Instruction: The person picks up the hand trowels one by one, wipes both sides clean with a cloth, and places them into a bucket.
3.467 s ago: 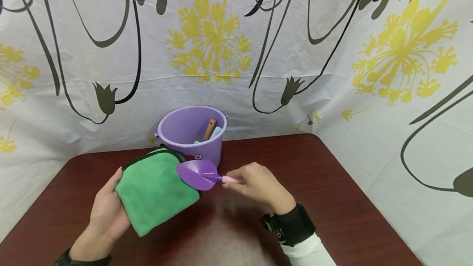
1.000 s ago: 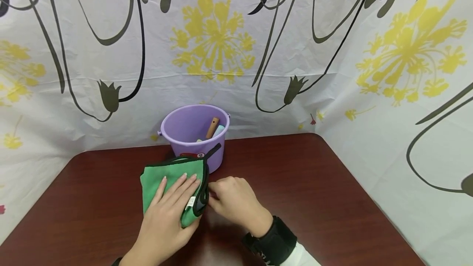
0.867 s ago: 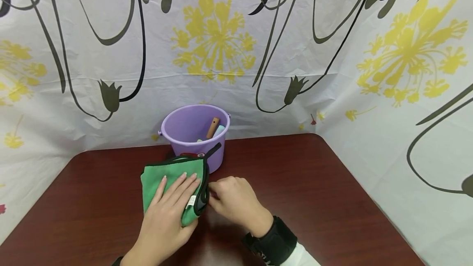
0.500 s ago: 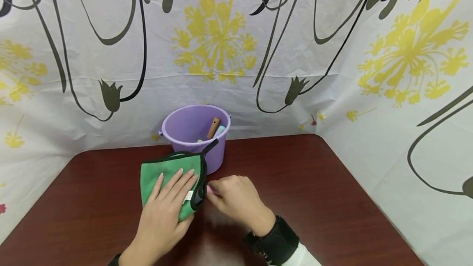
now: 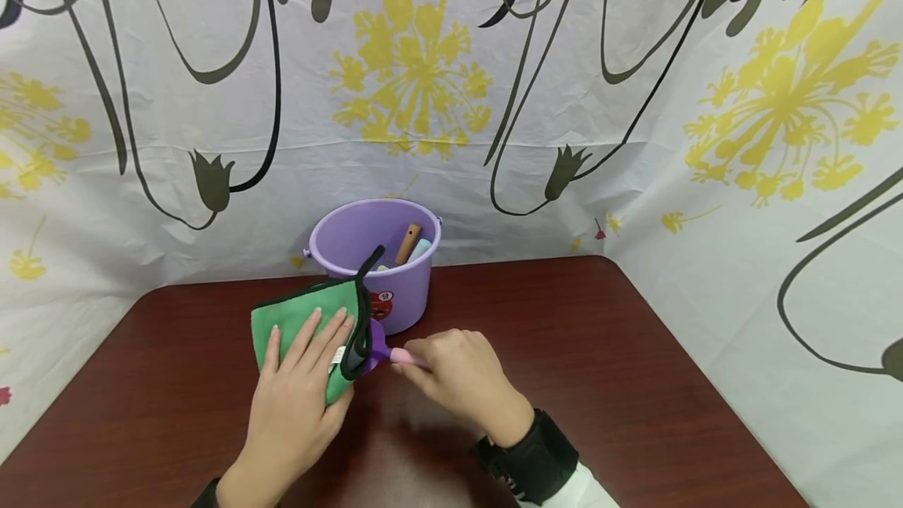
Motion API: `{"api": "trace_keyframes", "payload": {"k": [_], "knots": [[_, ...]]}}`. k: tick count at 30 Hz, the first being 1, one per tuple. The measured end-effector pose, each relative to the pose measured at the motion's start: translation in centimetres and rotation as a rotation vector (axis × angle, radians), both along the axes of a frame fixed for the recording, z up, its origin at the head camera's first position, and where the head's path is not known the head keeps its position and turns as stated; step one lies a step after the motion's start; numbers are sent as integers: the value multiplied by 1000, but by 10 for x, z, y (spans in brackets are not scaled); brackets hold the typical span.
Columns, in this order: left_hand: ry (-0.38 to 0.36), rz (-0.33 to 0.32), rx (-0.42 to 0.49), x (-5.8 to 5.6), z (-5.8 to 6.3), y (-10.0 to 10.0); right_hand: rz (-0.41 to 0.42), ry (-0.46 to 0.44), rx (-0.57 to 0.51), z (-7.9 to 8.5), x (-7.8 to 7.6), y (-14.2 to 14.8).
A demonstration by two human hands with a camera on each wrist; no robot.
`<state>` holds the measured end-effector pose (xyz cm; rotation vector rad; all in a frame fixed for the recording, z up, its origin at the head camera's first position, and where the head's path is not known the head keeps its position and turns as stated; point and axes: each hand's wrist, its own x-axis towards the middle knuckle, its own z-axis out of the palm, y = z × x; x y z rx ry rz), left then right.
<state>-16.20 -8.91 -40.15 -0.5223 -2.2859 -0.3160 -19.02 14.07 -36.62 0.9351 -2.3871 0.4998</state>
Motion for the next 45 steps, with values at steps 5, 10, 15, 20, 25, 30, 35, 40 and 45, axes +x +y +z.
{"api": "trace_keyframes", "payload": {"k": [5,10,15,20,25,30,35,40,45], "knots": [[-40,40,24,-2,5,-6,-19,-13,27,2,-1,5],[-111,76,62,-5,10,-14,-32,-39,44,5,-2,10],[-157,93,104,-5,13,-17,-35,-44,40,8,-3,15],[-167,57,124,-5,11,-16,-44,-53,35,10,-3,17],[-147,-8,103,-5,2,-9,-59,-59,67,8,-3,16],[-154,-36,87,-2,-7,0,-67,-62,125,6,-3,15],[-199,-29,126,2,-7,4,-69,-37,142,6,-3,13],[-239,-47,93,9,-9,14,-60,-38,150,5,-3,10],[-325,-122,49,20,-14,26,-66,-23,188,0,-2,5]]}}
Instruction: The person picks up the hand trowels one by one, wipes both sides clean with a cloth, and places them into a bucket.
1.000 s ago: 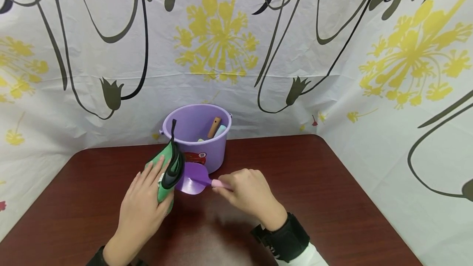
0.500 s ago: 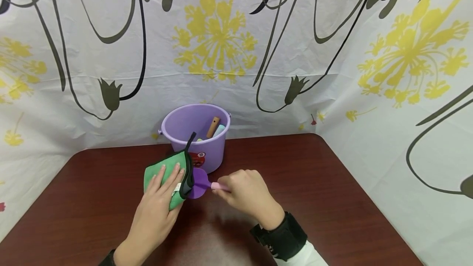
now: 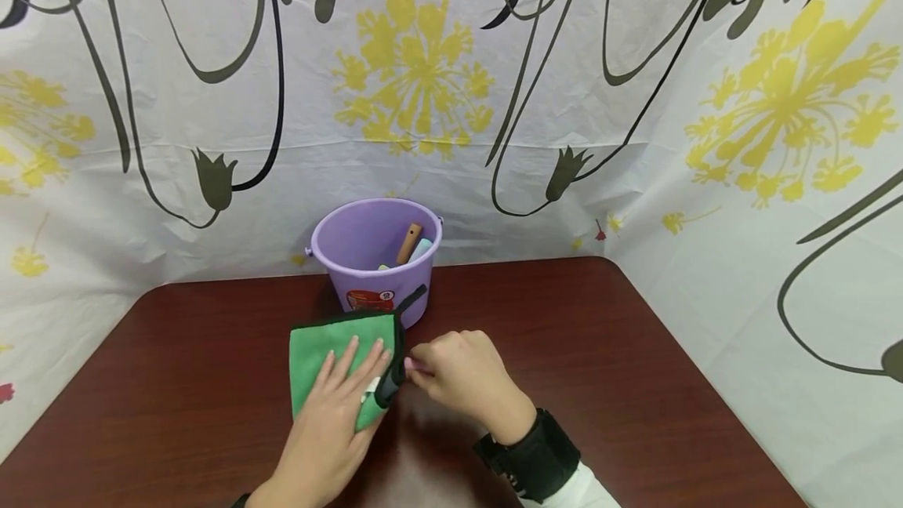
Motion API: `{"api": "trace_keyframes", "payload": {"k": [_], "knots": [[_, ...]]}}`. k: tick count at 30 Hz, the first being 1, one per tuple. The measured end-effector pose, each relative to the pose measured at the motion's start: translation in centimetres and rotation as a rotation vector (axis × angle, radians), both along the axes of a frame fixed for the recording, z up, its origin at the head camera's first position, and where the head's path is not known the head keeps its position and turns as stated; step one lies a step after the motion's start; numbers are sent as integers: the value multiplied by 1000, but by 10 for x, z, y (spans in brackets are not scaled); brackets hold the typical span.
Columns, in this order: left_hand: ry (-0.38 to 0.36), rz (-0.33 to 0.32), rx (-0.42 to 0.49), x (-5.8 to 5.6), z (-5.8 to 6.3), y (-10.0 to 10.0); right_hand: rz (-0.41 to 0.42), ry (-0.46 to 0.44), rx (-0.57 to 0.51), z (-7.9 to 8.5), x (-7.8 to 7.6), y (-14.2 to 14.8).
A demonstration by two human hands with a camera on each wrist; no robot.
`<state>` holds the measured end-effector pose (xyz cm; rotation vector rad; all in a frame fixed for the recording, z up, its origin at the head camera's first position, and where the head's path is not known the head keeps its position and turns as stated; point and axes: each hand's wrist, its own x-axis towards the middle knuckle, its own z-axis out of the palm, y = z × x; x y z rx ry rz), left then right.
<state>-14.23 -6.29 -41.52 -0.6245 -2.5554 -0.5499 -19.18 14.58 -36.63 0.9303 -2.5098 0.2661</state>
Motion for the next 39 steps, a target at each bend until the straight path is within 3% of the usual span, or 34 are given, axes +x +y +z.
{"api": "trace_keyframes", "payload": {"k": [5,13,26,32,39], "knots": [[-24,-48,19,5,-1,5,-3,6,17,-3,1,-2],[93,-128,1,4,2,3,19,37,-33,-4,2,-4],[255,-90,-69,-1,-5,2,39,102,-27,-4,0,-2],[292,-36,-101,-7,-8,-1,38,116,-12,-4,-2,-1],[343,-43,-86,-17,-9,-11,61,164,-76,-4,-4,-2]]}}
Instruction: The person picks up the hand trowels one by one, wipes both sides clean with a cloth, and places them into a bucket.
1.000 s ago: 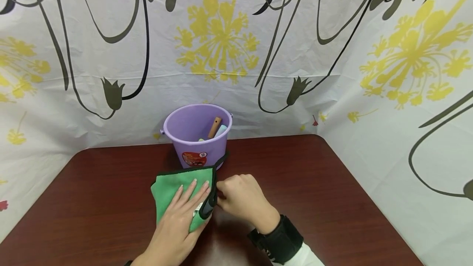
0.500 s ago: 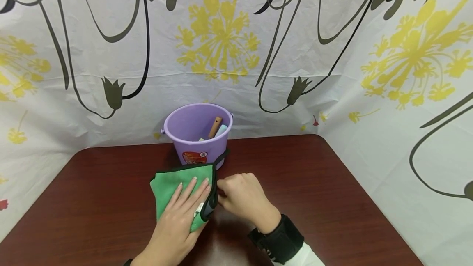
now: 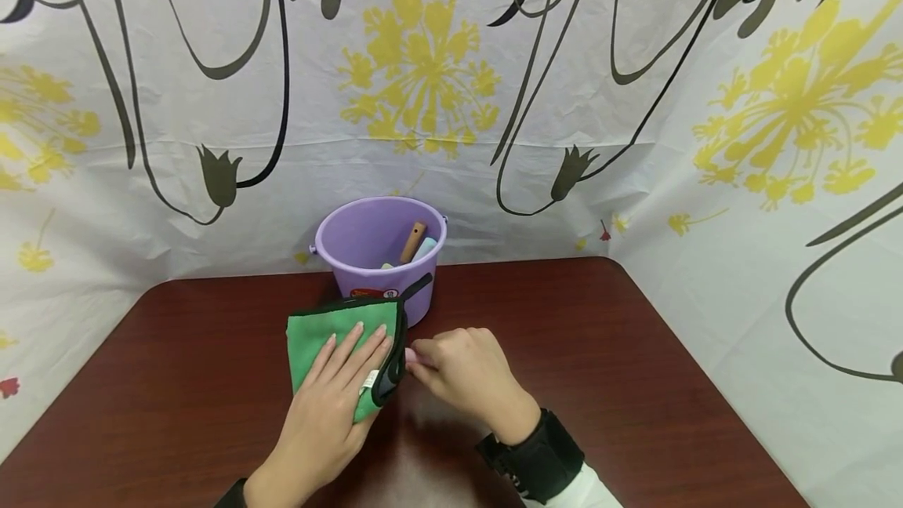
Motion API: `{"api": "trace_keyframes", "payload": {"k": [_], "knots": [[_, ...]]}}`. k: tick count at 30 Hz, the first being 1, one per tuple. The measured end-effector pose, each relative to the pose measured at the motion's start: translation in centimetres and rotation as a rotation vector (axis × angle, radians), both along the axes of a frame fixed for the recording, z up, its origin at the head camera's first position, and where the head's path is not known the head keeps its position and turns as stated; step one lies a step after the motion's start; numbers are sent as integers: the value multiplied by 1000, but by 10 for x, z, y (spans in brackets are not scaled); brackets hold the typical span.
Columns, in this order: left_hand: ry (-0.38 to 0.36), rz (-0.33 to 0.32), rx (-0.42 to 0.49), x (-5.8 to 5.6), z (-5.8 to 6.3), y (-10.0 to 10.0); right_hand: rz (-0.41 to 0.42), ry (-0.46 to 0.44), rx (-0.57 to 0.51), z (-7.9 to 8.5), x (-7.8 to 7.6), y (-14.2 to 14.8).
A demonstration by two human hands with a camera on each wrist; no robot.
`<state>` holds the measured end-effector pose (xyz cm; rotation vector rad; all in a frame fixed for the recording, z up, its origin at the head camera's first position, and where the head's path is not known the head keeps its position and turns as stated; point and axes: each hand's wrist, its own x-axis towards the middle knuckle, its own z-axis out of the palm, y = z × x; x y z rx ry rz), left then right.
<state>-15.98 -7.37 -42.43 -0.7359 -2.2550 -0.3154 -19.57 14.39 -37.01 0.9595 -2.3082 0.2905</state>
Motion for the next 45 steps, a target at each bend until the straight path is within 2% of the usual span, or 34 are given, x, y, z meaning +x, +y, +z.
{"api": "trace_keyframes", "payload": {"k": [10,17,32,39,45], "knots": [[37,30,1,-8,4,-9,16,17,-53,1,-2,5],[35,50,19,-14,7,-17,9,17,-64,2,-2,8],[-28,51,123,-20,13,-28,-22,-71,-60,6,-2,15],[-106,58,123,-15,9,-24,-36,-120,-58,4,-3,13],[-137,70,140,-10,9,-19,-36,-124,-64,4,-2,9]]}}
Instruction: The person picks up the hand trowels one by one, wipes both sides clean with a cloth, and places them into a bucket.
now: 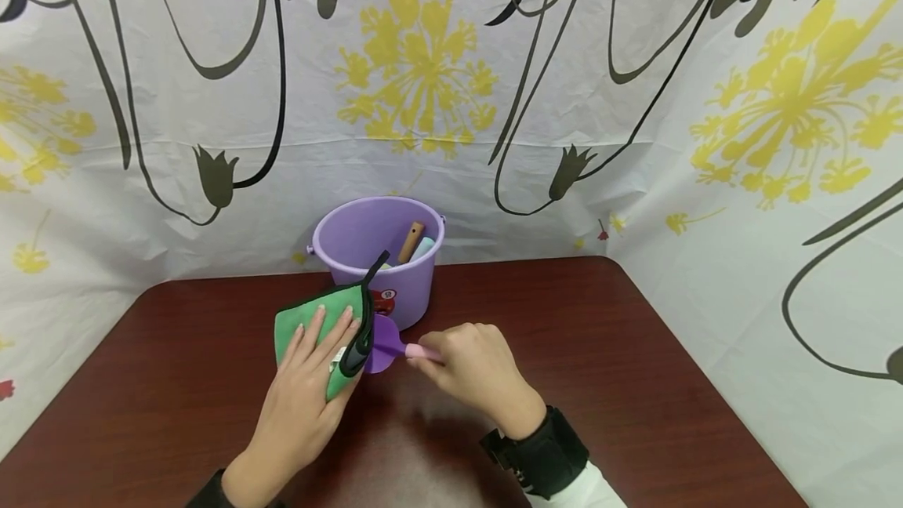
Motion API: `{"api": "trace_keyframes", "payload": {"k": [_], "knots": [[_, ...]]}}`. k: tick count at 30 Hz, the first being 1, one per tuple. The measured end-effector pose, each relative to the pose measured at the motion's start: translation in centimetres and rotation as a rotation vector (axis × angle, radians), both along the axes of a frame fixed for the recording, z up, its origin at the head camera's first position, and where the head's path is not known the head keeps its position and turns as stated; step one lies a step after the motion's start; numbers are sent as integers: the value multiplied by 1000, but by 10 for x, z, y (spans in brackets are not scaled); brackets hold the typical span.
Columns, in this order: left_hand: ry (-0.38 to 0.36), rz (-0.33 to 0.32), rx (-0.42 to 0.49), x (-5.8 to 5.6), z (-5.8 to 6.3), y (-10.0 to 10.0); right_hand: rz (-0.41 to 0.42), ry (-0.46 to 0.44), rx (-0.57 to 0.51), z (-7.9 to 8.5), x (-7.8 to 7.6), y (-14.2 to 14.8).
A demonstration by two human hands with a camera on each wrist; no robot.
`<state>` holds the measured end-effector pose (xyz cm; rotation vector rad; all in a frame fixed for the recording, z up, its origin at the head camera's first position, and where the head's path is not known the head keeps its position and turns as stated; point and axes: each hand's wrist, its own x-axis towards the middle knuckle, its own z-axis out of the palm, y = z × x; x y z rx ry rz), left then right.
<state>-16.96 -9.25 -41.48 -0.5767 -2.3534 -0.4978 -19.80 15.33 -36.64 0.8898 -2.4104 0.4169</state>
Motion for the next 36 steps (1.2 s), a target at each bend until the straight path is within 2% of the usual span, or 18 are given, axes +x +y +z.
{"api": "trace_keyframes", "payload": {"k": [6,11,20,29,36], "knots": [[-12,-5,-25,4,-1,6,-20,-33,16,0,1,-2],[-59,5,-52,8,-6,12,-32,-63,48,-2,1,-5],[-97,-12,-131,15,-9,19,-34,-69,72,-4,2,-7],[-47,-45,-132,23,-8,25,-21,-7,77,-4,3,-7],[16,-62,-143,26,-7,28,-21,-6,62,-3,2,-6]]}}
